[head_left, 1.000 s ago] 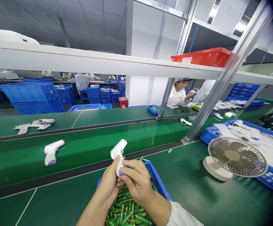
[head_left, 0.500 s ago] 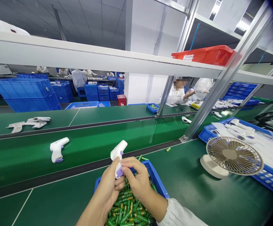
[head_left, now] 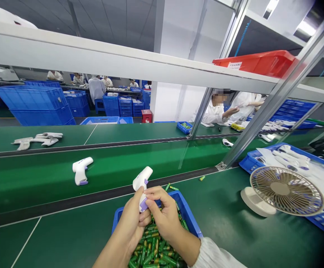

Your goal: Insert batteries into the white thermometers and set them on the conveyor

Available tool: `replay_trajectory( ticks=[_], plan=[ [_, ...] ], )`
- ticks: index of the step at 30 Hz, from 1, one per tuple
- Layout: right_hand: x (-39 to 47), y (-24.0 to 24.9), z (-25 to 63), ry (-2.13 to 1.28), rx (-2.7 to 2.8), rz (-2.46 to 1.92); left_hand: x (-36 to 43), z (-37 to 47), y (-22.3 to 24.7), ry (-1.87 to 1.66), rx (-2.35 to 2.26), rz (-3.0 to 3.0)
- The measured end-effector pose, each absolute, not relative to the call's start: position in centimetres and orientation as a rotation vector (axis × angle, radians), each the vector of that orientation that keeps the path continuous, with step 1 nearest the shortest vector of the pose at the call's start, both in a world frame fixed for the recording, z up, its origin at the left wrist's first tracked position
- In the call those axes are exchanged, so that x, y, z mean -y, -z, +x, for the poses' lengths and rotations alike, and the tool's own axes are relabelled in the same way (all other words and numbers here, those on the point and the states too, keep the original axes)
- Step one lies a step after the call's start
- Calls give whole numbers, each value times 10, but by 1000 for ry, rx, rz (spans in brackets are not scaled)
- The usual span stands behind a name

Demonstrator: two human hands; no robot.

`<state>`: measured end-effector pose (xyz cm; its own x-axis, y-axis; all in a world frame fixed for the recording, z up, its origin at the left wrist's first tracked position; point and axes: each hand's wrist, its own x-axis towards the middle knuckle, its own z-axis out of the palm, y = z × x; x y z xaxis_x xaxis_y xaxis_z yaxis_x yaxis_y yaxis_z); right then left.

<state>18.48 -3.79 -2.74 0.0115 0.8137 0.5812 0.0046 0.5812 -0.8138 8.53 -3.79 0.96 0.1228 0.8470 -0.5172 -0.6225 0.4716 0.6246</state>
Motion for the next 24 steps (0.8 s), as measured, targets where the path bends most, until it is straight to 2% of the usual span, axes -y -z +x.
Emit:
replay_trajectory(
  ticks=[4,7,12,17,24],
  plan=[
    [38,34,184,-699,1473,-780,36,78,-7,-1073,-938,324],
    [38,37,184,-612,1594,-860,16,62,3,-1099,-1018,605],
    [41,37,182,-497,1808,-992,-67,28,35,-952,-1764,1322],
    [40,44,179,-424,2057,-1134,-129,14,60,-879,-2002,1386],
    [34,51,177,-413,2157,-1264,-147,23,70,-953,-1877,1194]
  ],
)
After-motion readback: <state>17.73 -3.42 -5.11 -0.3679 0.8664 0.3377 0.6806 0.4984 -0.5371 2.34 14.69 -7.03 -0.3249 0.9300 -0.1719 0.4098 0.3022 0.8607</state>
